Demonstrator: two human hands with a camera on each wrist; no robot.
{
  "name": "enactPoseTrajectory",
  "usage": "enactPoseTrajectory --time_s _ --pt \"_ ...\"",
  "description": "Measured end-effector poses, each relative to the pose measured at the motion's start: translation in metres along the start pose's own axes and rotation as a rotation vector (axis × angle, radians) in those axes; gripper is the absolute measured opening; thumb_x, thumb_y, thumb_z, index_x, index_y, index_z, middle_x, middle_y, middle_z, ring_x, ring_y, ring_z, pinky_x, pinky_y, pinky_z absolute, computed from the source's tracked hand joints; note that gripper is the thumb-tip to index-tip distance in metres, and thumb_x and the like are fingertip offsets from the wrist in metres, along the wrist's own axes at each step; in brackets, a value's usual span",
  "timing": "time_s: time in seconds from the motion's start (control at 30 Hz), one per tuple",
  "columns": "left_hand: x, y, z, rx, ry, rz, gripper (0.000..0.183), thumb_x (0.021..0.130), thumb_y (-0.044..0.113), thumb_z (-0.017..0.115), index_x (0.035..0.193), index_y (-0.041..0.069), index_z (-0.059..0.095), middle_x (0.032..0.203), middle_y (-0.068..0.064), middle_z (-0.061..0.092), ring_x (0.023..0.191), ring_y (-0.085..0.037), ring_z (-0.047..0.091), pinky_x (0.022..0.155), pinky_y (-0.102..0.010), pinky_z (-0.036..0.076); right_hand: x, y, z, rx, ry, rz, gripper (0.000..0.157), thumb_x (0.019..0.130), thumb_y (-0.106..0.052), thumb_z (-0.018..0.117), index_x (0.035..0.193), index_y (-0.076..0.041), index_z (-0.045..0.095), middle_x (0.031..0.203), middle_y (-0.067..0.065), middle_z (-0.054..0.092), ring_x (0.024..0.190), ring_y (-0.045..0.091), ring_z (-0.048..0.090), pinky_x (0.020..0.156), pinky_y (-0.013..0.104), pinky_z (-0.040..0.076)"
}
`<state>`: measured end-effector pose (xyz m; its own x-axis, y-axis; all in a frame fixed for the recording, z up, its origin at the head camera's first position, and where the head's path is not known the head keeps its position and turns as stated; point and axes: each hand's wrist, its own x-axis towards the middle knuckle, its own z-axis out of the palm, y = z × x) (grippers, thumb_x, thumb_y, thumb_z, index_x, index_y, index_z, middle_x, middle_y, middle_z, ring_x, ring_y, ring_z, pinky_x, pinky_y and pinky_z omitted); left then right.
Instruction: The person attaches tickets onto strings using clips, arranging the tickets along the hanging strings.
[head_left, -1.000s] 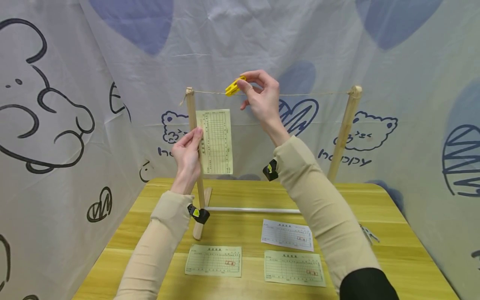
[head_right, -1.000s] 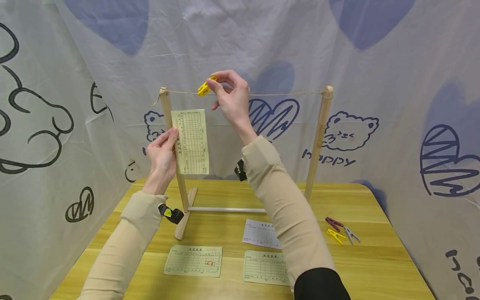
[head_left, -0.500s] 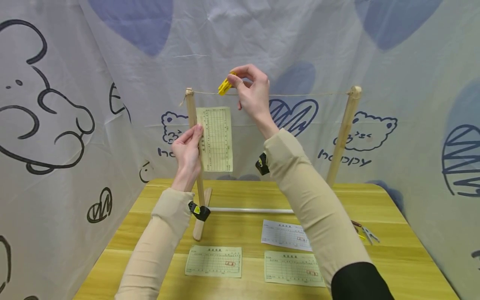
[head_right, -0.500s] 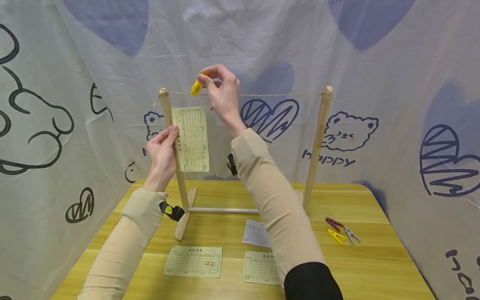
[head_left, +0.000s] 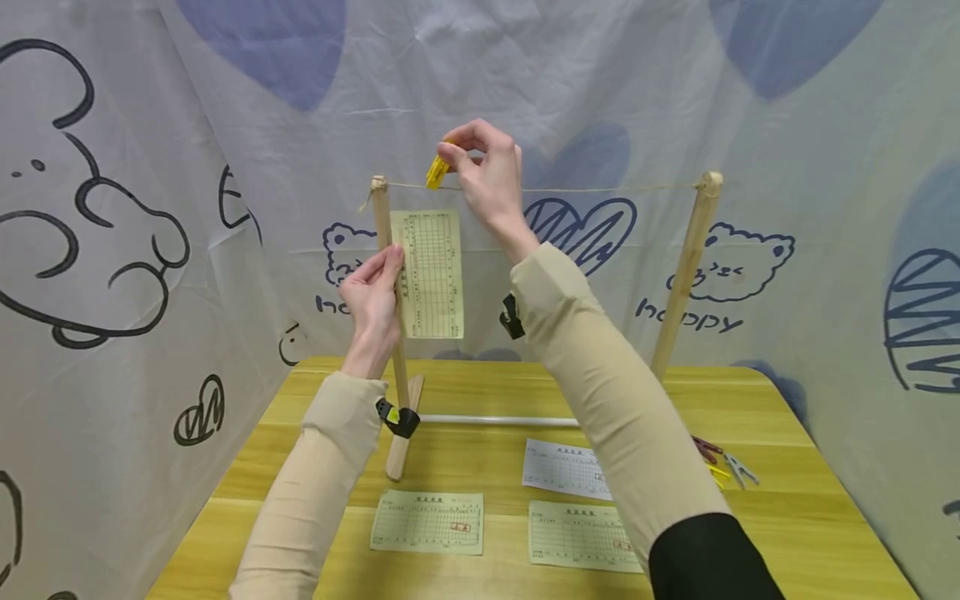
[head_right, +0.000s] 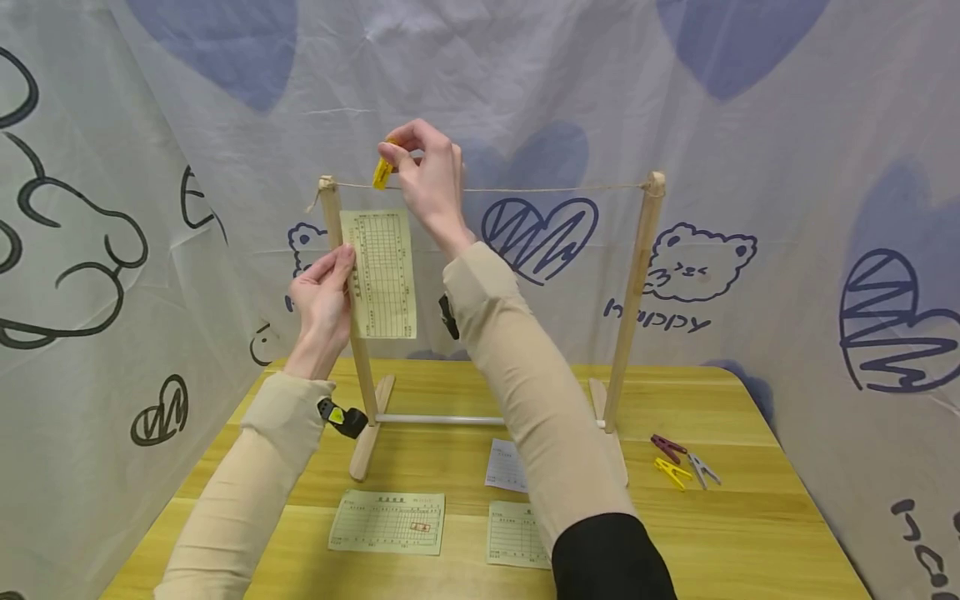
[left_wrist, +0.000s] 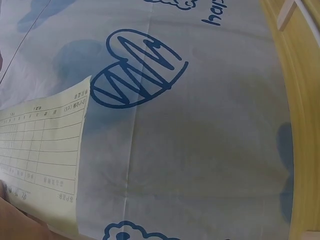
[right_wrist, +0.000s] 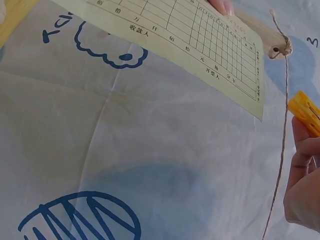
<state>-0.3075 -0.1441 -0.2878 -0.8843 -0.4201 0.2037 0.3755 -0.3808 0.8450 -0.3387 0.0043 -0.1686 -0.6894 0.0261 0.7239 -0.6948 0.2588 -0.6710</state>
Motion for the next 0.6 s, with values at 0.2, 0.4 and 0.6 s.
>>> enactPoseTrajectory --time_s 0.2,0.4,0.6 --pt "0.002 0.001 0.001 -0.001 0.010 -0.002 0.025 0.089 0.014 0.076 0.111 0.002 0.073 0.088 0.003 0.078 0.080 -0.009 0.074 0.078 -0.020 0.060 0.003 -0.004 0.005 -0.071 -0.035 0.020 0.017 0.093 -0.017 0.072 0.101 -0.001 0.072 0.099 0.013 0.076 0.090 0.022 0.073 0.079 0.021 0.057" --pt "0.003 0.002 0.001 0.006 0.015 -0.001 0.025 0.088 0.016 0.077 0.109 0.003 0.074 0.086 0.003 0.078 0.078 -0.009 0.074 0.076 -0.020 0.061 0.006 -0.008 0.009 -0.130 -0.072 0.040 0.017 0.095 -0.018 0.070 0.103 -0.003 0.072 0.100 0.011 0.076 0.091 0.019 0.070 0.081 0.020 0.055" --pt "0.004 0.003 0.001 0.008 0.013 0.011 0.030 0.088 0.016 0.076 0.113 0.000 0.072 0.086 0.003 0.078 0.079 -0.009 0.074 0.077 -0.020 0.061 0.009 -0.011 0.010 -0.227 -0.131 0.044 0.018 0.097 -0.022 0.068 0.104 -0.007 0.072 0.098 0.009 0.075 0.088 0.018 0.067 0.075 0.020 0.046"
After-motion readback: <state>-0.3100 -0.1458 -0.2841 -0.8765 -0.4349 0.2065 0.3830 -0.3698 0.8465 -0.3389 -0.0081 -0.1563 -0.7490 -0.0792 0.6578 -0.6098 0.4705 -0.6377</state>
